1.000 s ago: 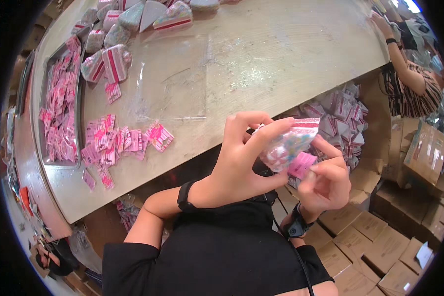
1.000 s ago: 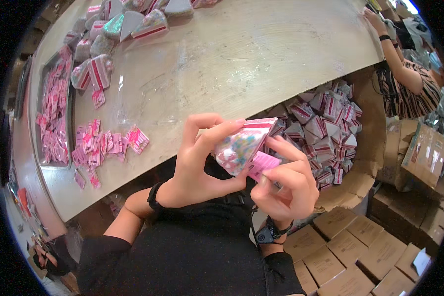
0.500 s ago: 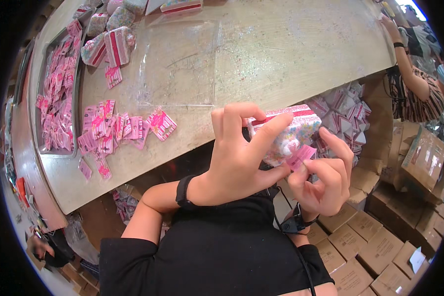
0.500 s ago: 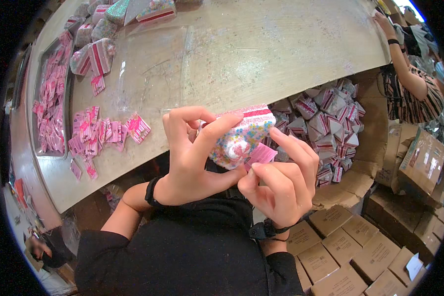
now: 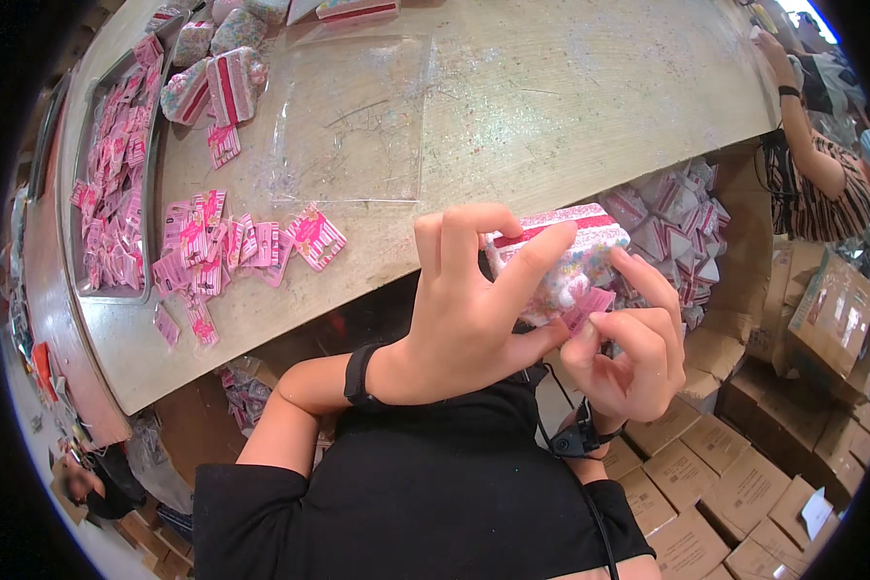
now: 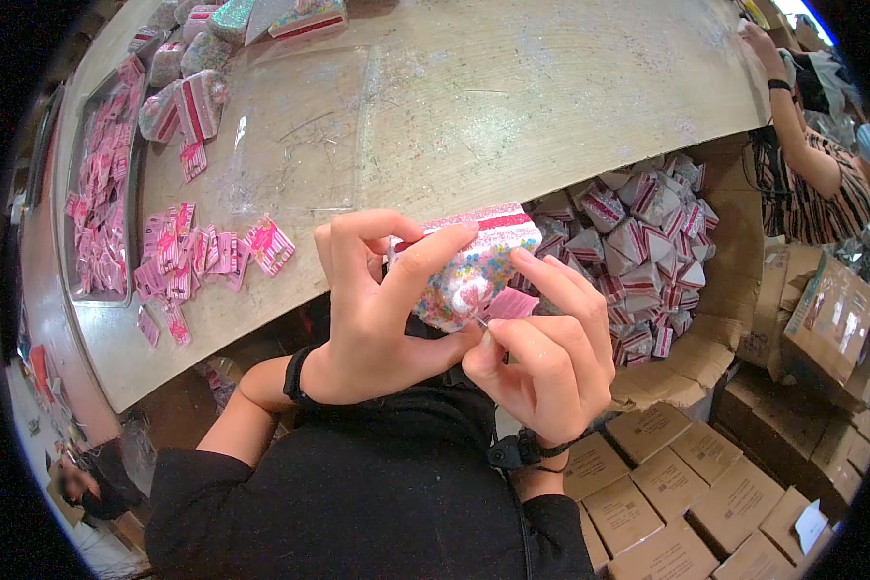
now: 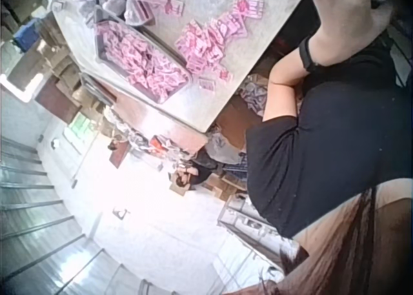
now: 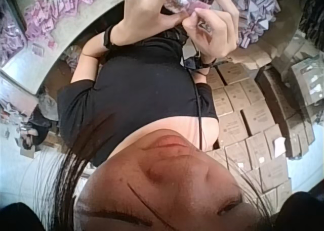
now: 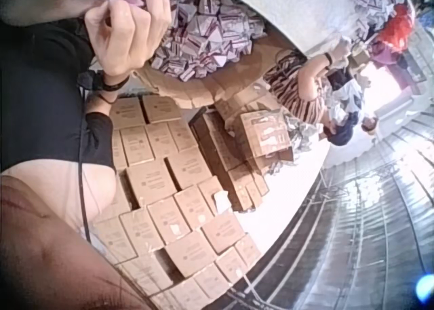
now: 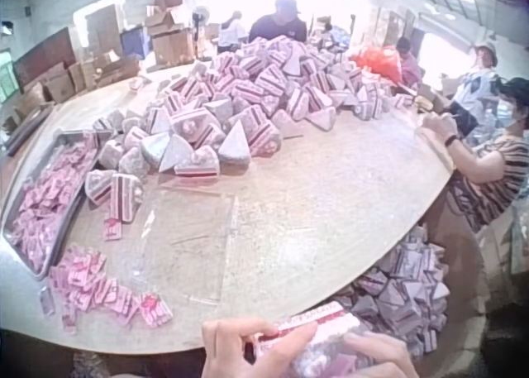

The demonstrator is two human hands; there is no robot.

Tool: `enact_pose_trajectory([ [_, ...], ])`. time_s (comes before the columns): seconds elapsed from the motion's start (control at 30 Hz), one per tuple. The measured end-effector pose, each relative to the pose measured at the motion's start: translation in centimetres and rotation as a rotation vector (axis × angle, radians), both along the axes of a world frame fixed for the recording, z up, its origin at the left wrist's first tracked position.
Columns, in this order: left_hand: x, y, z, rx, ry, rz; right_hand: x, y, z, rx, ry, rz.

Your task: Attaching labels and hanging cords to decorative triangular foam cake slices.

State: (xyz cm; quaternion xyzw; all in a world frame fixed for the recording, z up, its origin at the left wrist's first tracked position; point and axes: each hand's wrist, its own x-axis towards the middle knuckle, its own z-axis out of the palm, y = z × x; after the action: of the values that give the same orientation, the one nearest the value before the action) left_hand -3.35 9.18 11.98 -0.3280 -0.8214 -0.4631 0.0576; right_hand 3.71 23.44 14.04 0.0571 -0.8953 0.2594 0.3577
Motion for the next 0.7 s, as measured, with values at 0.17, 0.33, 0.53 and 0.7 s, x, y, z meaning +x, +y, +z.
enact_pose_trajectory([
  [0.17, 0.1, 0.2, -0.5, 0.005, 0.043, 0.033, 0.0, -0.1, -0.1, -0.012, -0.003, 0.003],
  [0.33, 0.1, 0.2, -0.5, -0.009, 0.087, 0.052, 0.2, -0.3, -0.2, 0.064, -0.005, -0.019],
  [0.53, 0.4, -0.1, -0.5, -0.100, 0.148, 0.073, 0.6, -0.4, 0.2, 0.188, -0.086, -0.034],
  [0.7, 0.2, 0.1, -0.6, -0.117, 0.098, -0.008, 1.3, 0.2, 0.4, 0.307, -0.154, 0.005],
])
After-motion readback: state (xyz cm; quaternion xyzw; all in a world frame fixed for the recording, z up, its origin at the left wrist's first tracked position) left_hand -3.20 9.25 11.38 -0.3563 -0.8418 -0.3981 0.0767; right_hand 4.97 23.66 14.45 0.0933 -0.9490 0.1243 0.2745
